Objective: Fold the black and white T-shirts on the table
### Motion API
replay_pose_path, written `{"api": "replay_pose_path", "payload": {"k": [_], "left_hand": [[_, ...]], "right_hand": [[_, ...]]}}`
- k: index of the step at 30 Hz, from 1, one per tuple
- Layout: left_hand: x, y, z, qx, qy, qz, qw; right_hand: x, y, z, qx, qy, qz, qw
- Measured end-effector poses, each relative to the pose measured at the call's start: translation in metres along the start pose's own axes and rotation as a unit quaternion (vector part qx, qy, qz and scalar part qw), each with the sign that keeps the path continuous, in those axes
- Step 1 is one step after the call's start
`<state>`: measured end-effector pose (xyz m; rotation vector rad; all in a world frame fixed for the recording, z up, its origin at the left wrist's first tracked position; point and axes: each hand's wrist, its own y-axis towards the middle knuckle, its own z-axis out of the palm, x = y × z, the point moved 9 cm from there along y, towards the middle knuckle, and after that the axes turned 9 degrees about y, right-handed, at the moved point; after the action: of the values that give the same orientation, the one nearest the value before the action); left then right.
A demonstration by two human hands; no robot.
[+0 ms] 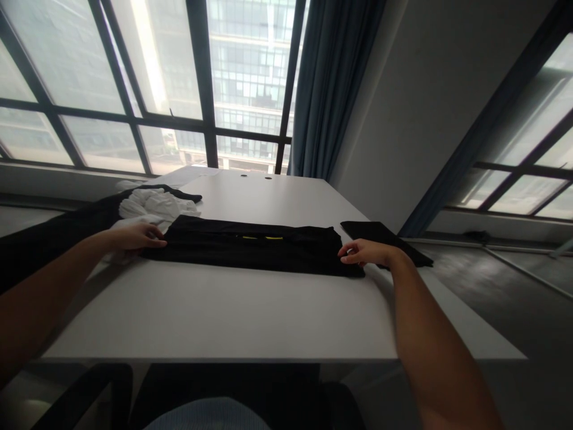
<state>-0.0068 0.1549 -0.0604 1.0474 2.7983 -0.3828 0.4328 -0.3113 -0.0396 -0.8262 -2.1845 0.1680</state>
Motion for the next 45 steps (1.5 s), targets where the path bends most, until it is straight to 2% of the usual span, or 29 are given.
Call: {"api": "replay_pose_path", "payload": {"k": [3, 7, 12, 14, 17, 20, 22, 24, 27, 31, 36, 39, 41, 43, 45], "left_hand": [[-0.001, 0.001, 0.007, 0.036, 0.007, -0.023, 0.999], [0.001, -0.001, 0.006, 0.042, -0.018, -0.029, 0.999], [0.012, -0.002, 0.002, 0.062, -0.02, 0.004, 0.998], [0.012, 0.001, -0.002, 0.044, -0.002, 0.003, 0.999], [-0.004, 0.004, -0.014, -0.054, 0.051, 0.01, 0.997], [-0.043, 0.003, -0.016, -0.164, 0.096, 0.089, 0.978], [-0.069, 0.001, -0.006, -0.199, 0.108, 0.157, 0.961], [-0.081, 0.005, 0.009, -0.187, 0.115, 0.191, 0.957], [-0.078, 0.018, 0.026, -0.148, 0.127, 0.181, 0.964], [-0.065, 0.031, 0.02, -0.173, 0.136, 0.148, 0.964], [-0.061, 0.039, 0.01, -0.224, 0.168, 0.108, 0.954], [-0.063, 0.042, 0.011, -0.238, 0.177, 0.112, 0.948], [-0.062, 0.044, 0.011, -0.24, 0.17, 0.114, 0.949], [-0.06, 0.045, 0.012, -0.24, 0.159, 0.117, 0.95], [-0.058, 0.046, 0.013, -0.243, 0.153, 0.118, 0.951]], "right_hand": [[-0.001, 0.005, 0.003, 0.008, -0.025, 0.002, 1.0], [-0.002, 0.009, 0.007, 0.029, -0.029, -0.006, 0.999], [-0.008, 0.008, 0.008, 0.046, -0.019, 0.008, 0.999], [-0.009, 0.008, 0.008, 0.045, -0.034, 0.01, 0.998], [0.001, 0.013, 0.0, -0.024, -0.06, -0.024, 0.998], [0.021, 0.02, -0.008, -0.134, -0.078, -0.078, 0.985], [0.035, 0.027, -0.002, -0.169, -0.085, -0.11, 0.976], [0.047, 0.034, 0.01, -0.18, -0.097, -0.136, 0.969], [0.061, 0.043, 0.027, -0.202, -0.124, -0.165, 0.957], [0.074, 0.049, 0.038, -0.242, -0.137, -0.197, 0.94], [0.084, 0.043, 0.03, -0.293, -0.065, -0.236, 0.924], [0.097, 0.025, 0.02, -0.329, 0.002, -0.311, 0.892], [0.106, 0.017, 0.02, -0.309, 0.002, -0.35, 0.884], [0.112, 0.016, 0.031, -0.243, -0.05, -0.351, 0.903], [0.112, 0.019, 0.043, -0.178, -0.106, -0.322, 0.924]]}}
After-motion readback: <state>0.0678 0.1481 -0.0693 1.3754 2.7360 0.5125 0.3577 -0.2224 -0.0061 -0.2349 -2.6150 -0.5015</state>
